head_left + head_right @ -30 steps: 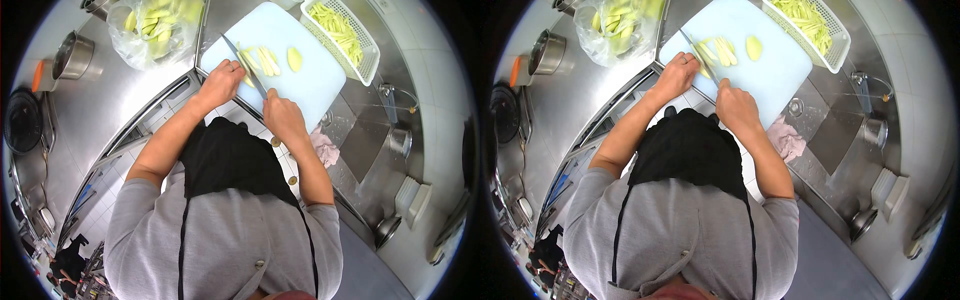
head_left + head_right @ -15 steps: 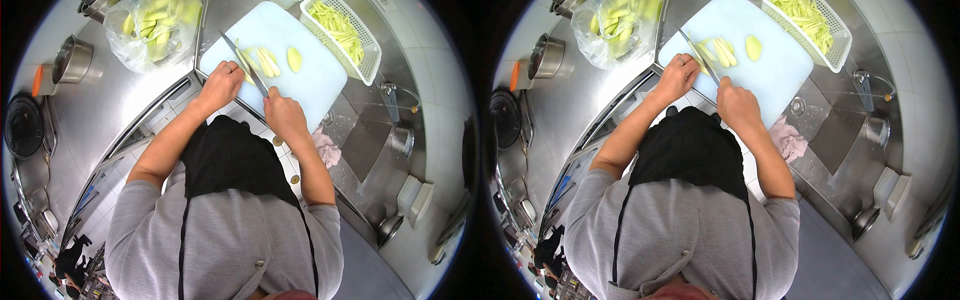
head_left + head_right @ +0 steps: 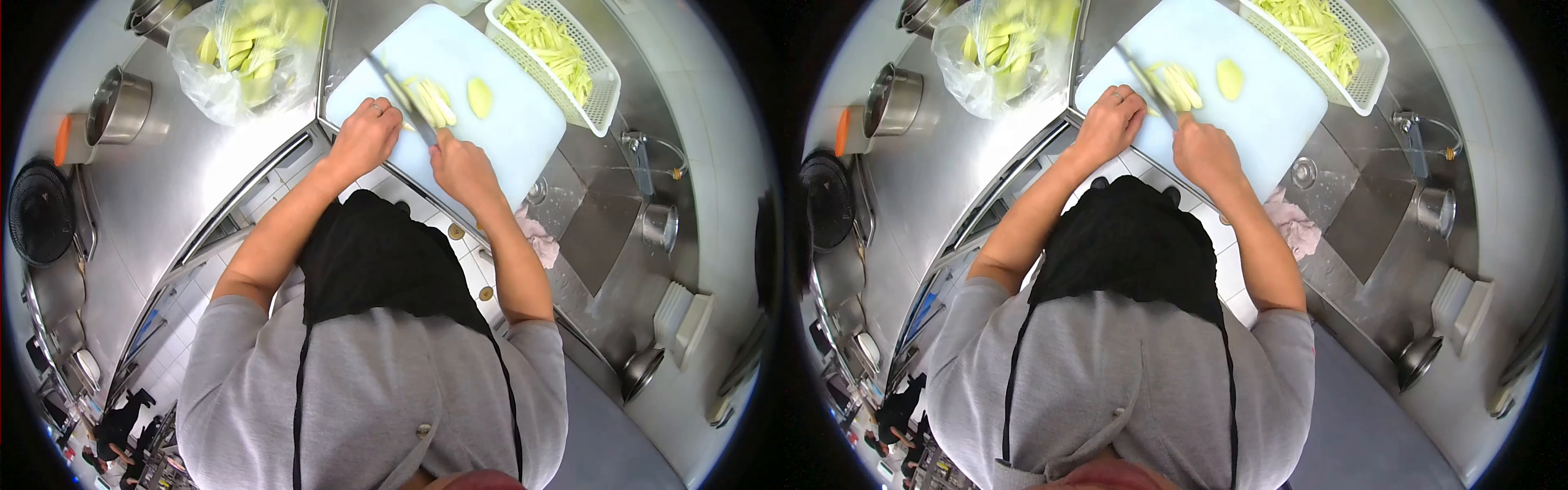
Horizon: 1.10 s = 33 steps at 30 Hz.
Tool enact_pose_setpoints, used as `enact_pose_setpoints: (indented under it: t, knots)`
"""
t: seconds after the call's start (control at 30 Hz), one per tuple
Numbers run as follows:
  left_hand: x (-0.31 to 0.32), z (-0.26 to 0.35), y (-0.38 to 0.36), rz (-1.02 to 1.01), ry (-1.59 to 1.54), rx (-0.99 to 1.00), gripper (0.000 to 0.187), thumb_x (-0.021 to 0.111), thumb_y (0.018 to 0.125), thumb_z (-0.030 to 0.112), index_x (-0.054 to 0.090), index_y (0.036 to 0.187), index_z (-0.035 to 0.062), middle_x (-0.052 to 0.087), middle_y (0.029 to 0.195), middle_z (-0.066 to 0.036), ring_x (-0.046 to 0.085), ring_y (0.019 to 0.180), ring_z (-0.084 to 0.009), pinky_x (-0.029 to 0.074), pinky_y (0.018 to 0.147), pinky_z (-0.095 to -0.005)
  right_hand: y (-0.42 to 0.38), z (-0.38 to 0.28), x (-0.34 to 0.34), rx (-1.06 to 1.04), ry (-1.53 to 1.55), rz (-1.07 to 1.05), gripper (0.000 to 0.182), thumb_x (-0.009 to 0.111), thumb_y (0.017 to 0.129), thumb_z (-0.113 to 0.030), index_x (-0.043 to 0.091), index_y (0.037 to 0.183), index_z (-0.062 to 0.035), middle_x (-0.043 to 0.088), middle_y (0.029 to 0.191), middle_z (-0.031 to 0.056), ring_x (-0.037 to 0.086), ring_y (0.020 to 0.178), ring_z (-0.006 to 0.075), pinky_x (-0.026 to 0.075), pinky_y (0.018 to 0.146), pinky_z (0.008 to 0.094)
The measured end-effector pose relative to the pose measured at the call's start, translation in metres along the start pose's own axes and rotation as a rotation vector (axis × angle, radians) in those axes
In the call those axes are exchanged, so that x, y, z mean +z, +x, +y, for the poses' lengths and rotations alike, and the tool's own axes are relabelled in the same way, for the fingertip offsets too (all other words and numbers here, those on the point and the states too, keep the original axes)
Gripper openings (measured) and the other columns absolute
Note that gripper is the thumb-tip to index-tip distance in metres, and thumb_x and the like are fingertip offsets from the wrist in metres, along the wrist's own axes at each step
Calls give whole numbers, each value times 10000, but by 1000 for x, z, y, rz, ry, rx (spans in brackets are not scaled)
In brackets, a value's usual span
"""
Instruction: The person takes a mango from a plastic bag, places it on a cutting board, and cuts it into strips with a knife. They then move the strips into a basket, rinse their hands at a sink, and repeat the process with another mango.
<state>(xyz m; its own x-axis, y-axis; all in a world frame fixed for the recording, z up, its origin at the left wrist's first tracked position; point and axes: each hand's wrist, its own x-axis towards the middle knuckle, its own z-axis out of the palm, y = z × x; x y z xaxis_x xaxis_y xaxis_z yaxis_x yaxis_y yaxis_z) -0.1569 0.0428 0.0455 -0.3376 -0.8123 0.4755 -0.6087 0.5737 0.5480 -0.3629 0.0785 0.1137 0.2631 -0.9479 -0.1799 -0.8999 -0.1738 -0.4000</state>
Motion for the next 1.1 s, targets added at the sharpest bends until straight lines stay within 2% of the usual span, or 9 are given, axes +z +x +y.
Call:
enact_pose_setpoints:
  t: [0.17, 0.27, 0.3, 0.37, 0.4, 0.47, 0.53, 0.77, 1.1]
  knots:
    - [11, -12, 7, 49, -65, -70, 225, 710, 890, 23, 741, 1113, 25, 721, 1160, -142, 672, 1091, -352, 563, 912, -430, -1, 18, -13, 42, 92, 89, 259, 607, 1014, -221, 582, 1027, 36, 685, 781, 274, 693, 691, 443, 552, 663, 546]
    - [-2, 1, 13, 151, -97, -4, 476, 696, 918, 50, 650, 1392, 49, 634, 1416, -170, 614, 1258, -374, 515, 1055, -443, -2, 5, -39, 353, 481, -177, 277, 619, 1018, -255, 571, 1000, 18, 639, 704, 156, 661, 574, 270, 529, 519, 424]
    - [-6, -1, 16, 20, -110, 27, 636, 685, 960, 147, 495, 1564, 81, 473, 1613, -160, 450, 1457, -417, 393, 1197, -485, -3, 4, -39, 369, 549, -180, 275, 621, 1018, -258, 567, 998, 11, 619, 694, 129, 643, 566, 230, 511, 497, 392]
    - [-7, 2, 23, -110, 35, 138, 664, 670, 981, 225, 453, 1593, 91, 402, 1666, -147, 337, 1529, -430, 319, 1237, -518, -7, 2, -39, 401, 683, -190, 271, 624, 1018, -264, 558, 996, -3, 579, 673, 74, 607, 549, 148, 477, 453, 330]
    - [-6, 4, 27, -172, 108, 195, 680, 662, 991, 265, 432, 1608, 96, 366, 1693, -140, 280, 1565, -437, 282, 1257, -534, -9, -1, -42, 418, 690, -186, 277, 617, 1017, -253, 565, 1019, 20, 609, 693, 122, 647, 593, 196, 507, 495, 369]
    - [-1, 2, 29, -231, 152, 160, 655, 633, 1007, 342, 468, 1589, 88, 346, 1709, -127, 191, 1599, -445, 221, 1271, -574, -11, -8, -50, 451, 705, -175, 299, 601, 1016, -230, 579, 1065, 65, 670, 734, 217, 727, 683, 292, 567, 578, 448]
    - [-2, 0, 27, -262, 260, 145, 628, 629, 1008, 328, 496, 1571, 83, 358, 1703, -131, 208, 1594, -447, 226, 1266, -578, -10, 14, -32, 323, 485, -38, 296, 616, 1020, -254, 572, 1057, 37, 633, 682, 154, 685, 595, 264, 532, 521, 420]
    - [-24, 17, 48, -17, -77, 304, 473, 633, 986, 324, 656, 1381, 64, 594, 1465, -162, 463, 1436, -403, 322, 1215, -565, -23, 3, -24, 112, -124, 240, 213, 624, 1012, -211, 600, 1003, 0, 679, 724, 235, 700, 632, 431, 557, 569, 526]
    - [-45, 29, 109, -651, 313, 317, 622, 394, 1086, 546, 725, 1307, 68, 653, 1411, -149, 490, 1421, -349, 217, 1252, -615, -23, -9, -12, 6, -415, 372, 126, 682, 842, -73, 617, 930, -12, 666, 735, 142, 724, 630, 277, 592, 524, 373]
